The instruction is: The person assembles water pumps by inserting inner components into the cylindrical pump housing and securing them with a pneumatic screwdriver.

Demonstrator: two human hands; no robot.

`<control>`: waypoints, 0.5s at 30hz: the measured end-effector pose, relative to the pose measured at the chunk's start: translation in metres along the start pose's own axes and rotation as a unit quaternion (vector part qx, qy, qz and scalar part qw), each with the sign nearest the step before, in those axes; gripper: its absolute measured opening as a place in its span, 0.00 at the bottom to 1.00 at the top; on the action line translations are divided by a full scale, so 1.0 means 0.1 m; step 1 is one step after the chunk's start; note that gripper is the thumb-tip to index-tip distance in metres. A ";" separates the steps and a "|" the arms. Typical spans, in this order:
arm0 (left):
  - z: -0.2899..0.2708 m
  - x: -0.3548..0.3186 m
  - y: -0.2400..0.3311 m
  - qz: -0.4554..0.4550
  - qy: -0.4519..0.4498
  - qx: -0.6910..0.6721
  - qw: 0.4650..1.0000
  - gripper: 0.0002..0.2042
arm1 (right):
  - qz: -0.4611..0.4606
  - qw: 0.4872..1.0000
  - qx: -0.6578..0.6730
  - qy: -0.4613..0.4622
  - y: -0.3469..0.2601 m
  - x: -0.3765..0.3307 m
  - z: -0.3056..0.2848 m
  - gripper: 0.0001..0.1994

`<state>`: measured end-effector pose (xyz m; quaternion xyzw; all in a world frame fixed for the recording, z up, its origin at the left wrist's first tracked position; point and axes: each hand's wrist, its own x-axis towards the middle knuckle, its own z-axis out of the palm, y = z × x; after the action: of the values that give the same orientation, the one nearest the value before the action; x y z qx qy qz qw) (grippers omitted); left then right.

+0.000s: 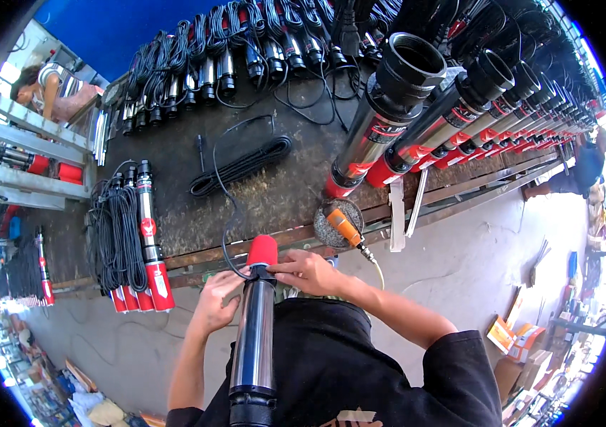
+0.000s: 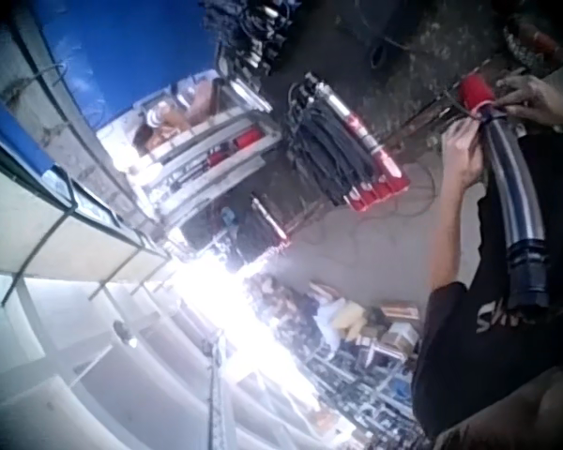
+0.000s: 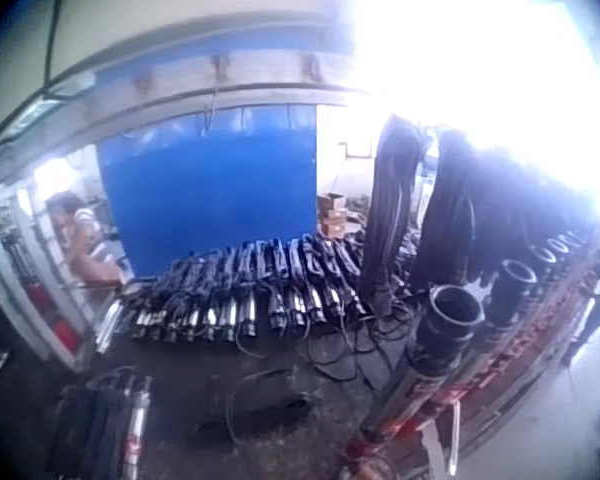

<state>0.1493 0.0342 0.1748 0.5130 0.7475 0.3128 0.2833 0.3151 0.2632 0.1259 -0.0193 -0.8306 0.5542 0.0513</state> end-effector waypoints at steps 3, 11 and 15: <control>0.06 -0.02 0.04 0.007 0.036 0.051 0.998 0.29 | 0.012 1.000 0.000 -0.002 0.02 0.01 0.03 0.15; 0.20 -0.09 0.23 -0.012 0.094 0.097 0.991 0.28 | 0.027 0.992 -0.125 -0.015 -0.20 -0.05 0.04 0.18; 0.39 -0.10 0.08 0.005 0.160 0.180 0.971 0.26 | -0.003 0.980 -0.186 -0.063 -0.41 0.00 0.00 0.32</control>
<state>0.1867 0.0335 0.1565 0.5025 0.8247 0.2521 0.0615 0.3162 0.2472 0.1632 0.0093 -0.9208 0.3899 -0.0040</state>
